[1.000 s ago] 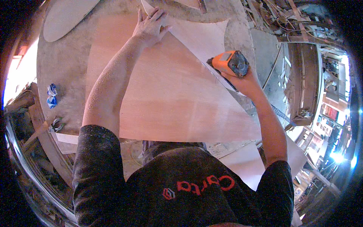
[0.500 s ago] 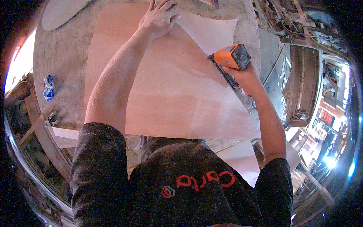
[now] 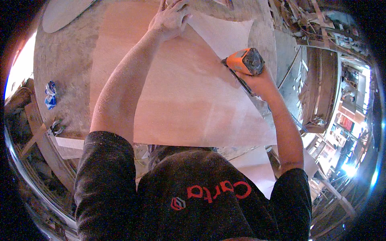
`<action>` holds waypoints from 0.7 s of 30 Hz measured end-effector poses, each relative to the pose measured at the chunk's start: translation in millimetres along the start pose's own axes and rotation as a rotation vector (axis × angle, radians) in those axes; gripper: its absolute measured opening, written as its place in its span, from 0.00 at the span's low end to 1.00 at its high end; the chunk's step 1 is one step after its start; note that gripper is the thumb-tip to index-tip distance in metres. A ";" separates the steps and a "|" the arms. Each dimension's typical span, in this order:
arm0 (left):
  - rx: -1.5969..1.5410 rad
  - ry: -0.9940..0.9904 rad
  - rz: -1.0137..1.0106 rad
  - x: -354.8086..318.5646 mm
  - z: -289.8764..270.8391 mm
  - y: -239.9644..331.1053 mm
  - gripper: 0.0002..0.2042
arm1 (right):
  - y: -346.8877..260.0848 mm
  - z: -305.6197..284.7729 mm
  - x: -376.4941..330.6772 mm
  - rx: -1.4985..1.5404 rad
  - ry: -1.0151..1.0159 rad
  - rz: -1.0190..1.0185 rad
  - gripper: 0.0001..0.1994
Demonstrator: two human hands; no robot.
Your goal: The person aligns and joins two irregularly shaped wooden pieces on a workbench. They apply glue along the edge of one piece, press the pieces together, and secure them using a nail gun. The person then flips the assembly and continues nailing along the seam.
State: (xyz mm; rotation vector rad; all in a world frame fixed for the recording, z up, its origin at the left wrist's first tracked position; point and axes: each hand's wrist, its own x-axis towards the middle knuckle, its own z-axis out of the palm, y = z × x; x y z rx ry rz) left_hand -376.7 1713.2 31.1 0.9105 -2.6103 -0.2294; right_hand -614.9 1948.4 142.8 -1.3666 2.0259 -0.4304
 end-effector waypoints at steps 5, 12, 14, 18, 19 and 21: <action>-0.075 0.042 -0.049 1.7 9.7 -1.2 0.19 | -19.8 -7.5 6.3 0.026 0.008 0.108 0.21; -0.164 0.081 -0.053 2.0 16.1 -6.1 0.20 | -42.2 6.8 43.4 0.008 -0.003 -0.096 0.20; -0.172 0.092 -0.062 1.2 16.5 -6.3 0.19 | -45.1 10.3 49.4 -0.006 0.027 -0.067 0.20; -0.215 0.065 -0.062 0.6 16.9 -6.7 0.19 | -47.1 10.0 52.0 -0.029 -0.006 -0.061 0.19; -0.225 0.088 -0.068 0.7 17.2 -6.4 0.19 | -47.4 9.4 51.8 -0.040 -0.013 -0.063 0.19; -0.241 0.136 -0.076 1.3 17.8 -4.4 0.18 | -47.7 9.3 51.3 -0.053 -0.015 -0.073 0.20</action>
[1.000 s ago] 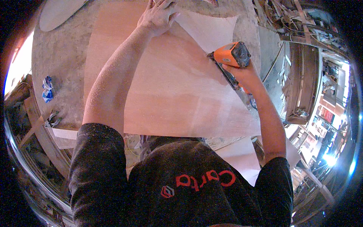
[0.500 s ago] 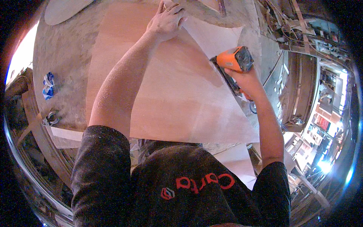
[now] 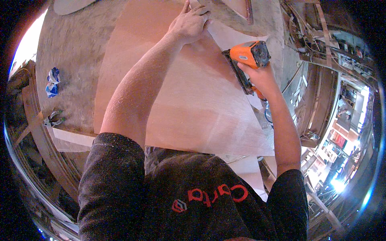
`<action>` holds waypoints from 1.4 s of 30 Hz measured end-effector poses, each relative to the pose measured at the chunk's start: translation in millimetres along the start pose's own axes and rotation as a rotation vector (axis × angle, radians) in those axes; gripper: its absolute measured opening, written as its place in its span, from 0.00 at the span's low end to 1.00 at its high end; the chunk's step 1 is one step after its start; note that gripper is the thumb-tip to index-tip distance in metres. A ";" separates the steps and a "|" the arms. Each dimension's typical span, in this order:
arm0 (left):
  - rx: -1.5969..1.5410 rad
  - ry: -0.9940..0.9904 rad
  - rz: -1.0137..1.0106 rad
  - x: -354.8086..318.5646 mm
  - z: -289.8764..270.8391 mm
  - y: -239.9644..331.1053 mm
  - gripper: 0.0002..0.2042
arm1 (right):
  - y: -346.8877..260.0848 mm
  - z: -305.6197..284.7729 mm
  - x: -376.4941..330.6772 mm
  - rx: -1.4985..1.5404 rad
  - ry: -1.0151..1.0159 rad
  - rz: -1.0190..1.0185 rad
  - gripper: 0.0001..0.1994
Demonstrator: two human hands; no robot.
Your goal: The person aligns and joins two irregularly shaped wooden pieces on a workbench. They apply glue along the edge of one piece, press the pieces together, and secure them using a nail gun. The person then flips the assembly and continues nailing along the seam.
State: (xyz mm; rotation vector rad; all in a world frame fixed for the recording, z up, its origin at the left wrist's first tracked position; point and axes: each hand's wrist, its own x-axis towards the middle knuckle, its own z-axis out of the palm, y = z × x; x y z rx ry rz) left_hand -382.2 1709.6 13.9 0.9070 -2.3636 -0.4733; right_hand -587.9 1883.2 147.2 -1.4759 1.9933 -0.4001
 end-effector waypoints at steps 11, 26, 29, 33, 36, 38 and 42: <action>0.023 -0.011 -0.005 0.6 -5.3 5.3 0.19 | -7.5 3.9 -5.6 -0.019 0.001 0.013 0.20; -0.092 -0.030 -0.035 -0.5 -3.5 -4.4 0.17 | -26.6 11.9 41.4 0.041 0.060 -0.085 0.19; -0.121 -0.071 -0.062 1.2 -4.9 -5.1 0.17 | -27.2 14.6 48.8 -0.046 0.064 -0.094 0.18; -0.173 -0.023 -0.065 1.9 -2.1 -3.3 0.18 | -29.4 13.1 47.1 0.093 0.009 -0.039 0.18; -0.187 -0.018 -0.055 1.9 -1.6 -3.6 0.19 | -29.9 12.2 47.3 0.080 -0.038 0.024 0.20; -0.186 -0.036 -0.063 2.0 -2.1 -3.0 0.19 | -28.6 13.7 49.4 0.065 -0.044 -0.017 0.19; -0.165 -0.049 -0.080 3.5 -3.6 -0.7 0.19 | -23.6 18.2 53.1 0.024 -0.011 -0.166 0.18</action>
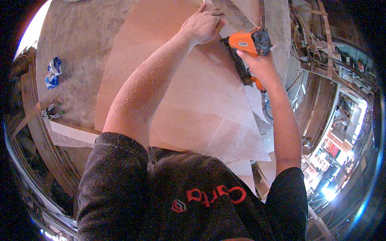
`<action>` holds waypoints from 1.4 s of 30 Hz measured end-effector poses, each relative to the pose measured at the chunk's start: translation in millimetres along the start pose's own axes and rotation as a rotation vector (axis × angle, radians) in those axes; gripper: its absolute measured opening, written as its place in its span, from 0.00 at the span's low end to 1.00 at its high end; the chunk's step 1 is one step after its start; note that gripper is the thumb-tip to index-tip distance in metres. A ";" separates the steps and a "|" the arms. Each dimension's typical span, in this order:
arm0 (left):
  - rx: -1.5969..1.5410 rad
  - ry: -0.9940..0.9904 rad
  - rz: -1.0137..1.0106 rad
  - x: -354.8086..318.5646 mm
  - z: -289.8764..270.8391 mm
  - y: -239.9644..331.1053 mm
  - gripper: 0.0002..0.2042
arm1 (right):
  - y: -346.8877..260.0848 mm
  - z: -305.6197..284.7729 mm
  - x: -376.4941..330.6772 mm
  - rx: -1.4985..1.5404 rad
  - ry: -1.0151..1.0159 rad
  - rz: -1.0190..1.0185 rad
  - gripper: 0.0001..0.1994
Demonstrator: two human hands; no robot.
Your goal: The person aligns and joins two irregularly shaped wooden pieces on a workbench. They apply glue along the edge of one piece, press the pieces together, and secure them using a nail gun. The person then flips the assembly and continues nailing along the seam.
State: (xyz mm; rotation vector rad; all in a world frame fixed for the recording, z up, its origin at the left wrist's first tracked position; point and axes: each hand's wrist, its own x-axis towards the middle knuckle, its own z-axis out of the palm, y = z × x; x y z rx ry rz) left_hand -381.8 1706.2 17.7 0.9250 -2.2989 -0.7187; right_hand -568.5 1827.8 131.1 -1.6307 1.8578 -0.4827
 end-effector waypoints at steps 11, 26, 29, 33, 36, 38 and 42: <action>0.016 -0.010 0.010 0.2 -7.6 4.4 0.18 | -5.8 -0.1 0.0 -0.027 0.015 0.109 0.21; 0.164 -0.017 0.025 -0.5 6.4 -7.8 0.20 | -6.5 -12.2 2.4 -0.008 -0.071 0.138 0.17; 0.195 -0.022 0.028 -1.1 8.0 -10.5 0.20 | 7.5 -44.5 -14.8 0.296 -0.206 0.419 0.15; 0.175 -0.032 -0.012 -1.6 10.5 -9.3 0.20 | 53.2 -95.3 -53.0 0.564 -0.011 0.473 0.15; 0.172 0.153 0.099 -4.7 4.6 -8.5 0.22 | 104.4 -122.9 -51.3 0.426 0.125 0.410 0.14; 0.263 0.203 0.134 -13.3 -2.4 -2.4 0.24 | 142.4 -139.2 -34.1 0.209 0.181 0.347 0.15; 0.345 0.292 0.076 -62.7 -24.5 27.6 0.29 | 210.0 -150.3 25.0 -0.301 0.365 0.095 0.16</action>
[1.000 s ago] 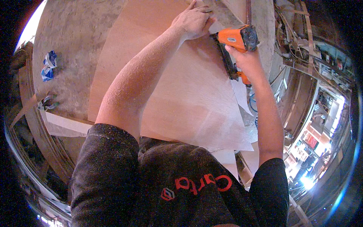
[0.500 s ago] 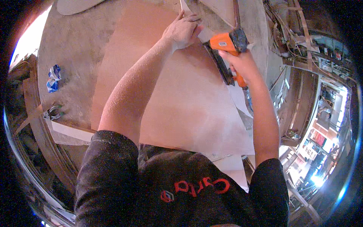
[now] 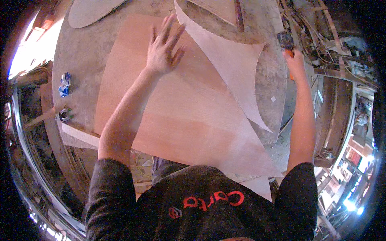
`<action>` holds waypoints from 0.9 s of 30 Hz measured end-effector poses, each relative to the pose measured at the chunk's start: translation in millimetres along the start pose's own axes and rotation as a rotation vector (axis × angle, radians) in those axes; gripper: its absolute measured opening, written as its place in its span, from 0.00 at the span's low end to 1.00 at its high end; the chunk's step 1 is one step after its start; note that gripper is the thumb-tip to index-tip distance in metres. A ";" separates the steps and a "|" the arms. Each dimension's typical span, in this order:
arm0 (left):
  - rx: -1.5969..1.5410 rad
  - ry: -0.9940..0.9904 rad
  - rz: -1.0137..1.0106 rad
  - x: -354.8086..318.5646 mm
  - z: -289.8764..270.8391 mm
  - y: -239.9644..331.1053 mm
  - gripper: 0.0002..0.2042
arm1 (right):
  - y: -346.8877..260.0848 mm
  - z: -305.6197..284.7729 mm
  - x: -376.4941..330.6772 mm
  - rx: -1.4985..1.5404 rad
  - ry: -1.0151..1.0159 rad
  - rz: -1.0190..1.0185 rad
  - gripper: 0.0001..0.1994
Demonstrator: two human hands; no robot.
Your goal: The person aligns and joins two irregularly shaped wooden pieces on a workbench. They apply glue along the edge of one piece, press the pieces together, and secure them using a nail gun. The person then flips the assembly and continues nailing along the seam.
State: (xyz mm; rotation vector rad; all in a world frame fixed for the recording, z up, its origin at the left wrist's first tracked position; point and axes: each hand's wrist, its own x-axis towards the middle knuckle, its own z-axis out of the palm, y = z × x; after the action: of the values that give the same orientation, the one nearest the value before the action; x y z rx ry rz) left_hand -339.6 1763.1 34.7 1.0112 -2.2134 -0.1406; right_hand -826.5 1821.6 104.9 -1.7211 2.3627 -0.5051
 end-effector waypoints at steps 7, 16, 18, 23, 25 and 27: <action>0.185 -0.093 -0.512 -196.0 -116.3 146.8 0.26 | 36.3 71.5 120.9 -0.225 0.208 -0.171 0.22; -0.854 0.450 -1.830 -328.0 -116.0 276.5 0.15 | -11.8 91.9 41.1 -0.129 0.268 -0.262 0.27; -1.214 0.530 -1.884 -333.7 -103.8 269.0 0.18 | -20.4 93.1 -34.0 -0.039 0.307 -0.424 0.27; -1.626 0.303 -1.780 -346.3 -101.9 227.7 0.15 | -29.4 69.2 -258.4 0.113 0.065 -0.486 0.26; -1.732 0.155 -1.729 -349.6 -104.9 220.3 0.15 | -46.0 54.0 -339.8 0.135 -0.053 -0.391 0.28; -1.686 0.037 -1.724 -349.3 -106.2 218.0 0.16 | -64.2 31.0 -402.3 0.144 -0.163 -0.353 0.31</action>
State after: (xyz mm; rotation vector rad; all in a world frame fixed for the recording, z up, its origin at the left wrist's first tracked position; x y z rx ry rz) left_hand -249.0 2177.3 3.1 1.2512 -0.0104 -2.0705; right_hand -631.8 2179.7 76.9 -2.0327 1.8723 -0.5460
